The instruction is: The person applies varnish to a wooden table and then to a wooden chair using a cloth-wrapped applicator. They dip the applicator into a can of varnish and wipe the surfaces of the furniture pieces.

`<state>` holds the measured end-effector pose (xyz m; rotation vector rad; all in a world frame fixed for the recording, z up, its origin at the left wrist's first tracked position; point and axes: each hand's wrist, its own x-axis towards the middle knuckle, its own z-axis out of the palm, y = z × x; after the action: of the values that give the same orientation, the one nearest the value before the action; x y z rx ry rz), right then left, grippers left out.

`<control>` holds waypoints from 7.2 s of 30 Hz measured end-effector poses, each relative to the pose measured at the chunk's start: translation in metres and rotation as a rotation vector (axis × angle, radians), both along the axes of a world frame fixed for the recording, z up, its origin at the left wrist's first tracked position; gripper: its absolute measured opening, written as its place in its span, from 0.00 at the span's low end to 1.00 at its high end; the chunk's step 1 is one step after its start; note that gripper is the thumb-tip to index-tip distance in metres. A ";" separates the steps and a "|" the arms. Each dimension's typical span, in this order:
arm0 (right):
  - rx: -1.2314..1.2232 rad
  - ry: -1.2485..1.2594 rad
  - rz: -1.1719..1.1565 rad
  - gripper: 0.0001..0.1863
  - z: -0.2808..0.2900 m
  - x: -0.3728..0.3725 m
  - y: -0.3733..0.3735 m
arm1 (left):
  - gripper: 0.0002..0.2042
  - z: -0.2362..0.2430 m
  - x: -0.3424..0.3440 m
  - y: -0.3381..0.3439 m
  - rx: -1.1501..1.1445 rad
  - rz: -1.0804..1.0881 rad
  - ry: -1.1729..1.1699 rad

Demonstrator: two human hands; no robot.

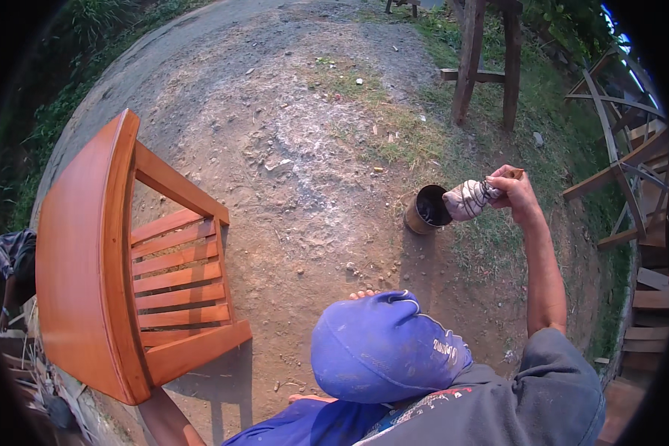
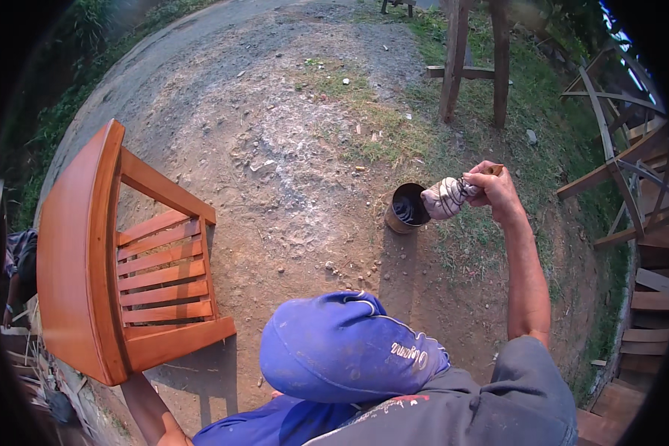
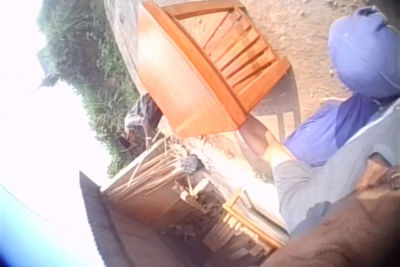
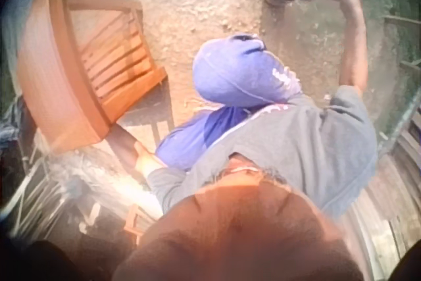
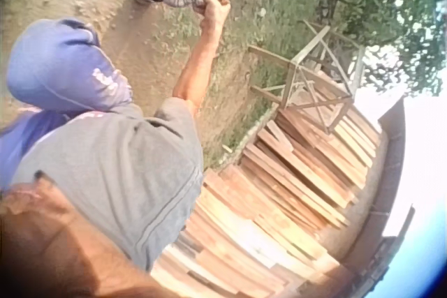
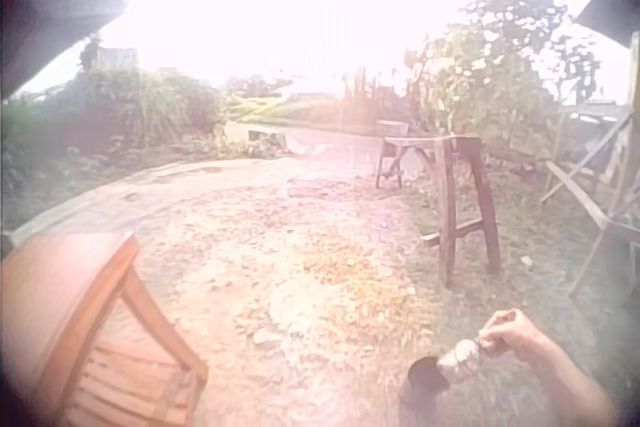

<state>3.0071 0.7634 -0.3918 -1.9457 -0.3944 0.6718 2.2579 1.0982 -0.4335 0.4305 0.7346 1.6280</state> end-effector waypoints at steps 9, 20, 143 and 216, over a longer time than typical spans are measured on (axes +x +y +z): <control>0.428 0.174 0.045 0.08 -0.019 0.020 -0.020 | 0.21 0.021 0.029 0.005 0.042 -0.053 0.001; 1.082 1.246 0.502 0.20 -0.060 -0.225 0.151 | 0.21 0.032 0.037 -0.005 0.022 -0.153 0.148; 1.210 0.087 0.295 0.07 -0.043 -0.271 0.261 | 0.16 0.133 0.220 -0.195 -0.204 -0.658 1.102; 0.460 -1.628 1.335 0.08 0.041 -0.438 0.420 | 0.17 0.203 0.132 0.059 0.244 0.076 -0.532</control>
<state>2.5690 1.1832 -0.3510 -1.1136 -2.6200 -0.4709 2.3901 1.1570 -0.2307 0.1255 0.1547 1.8053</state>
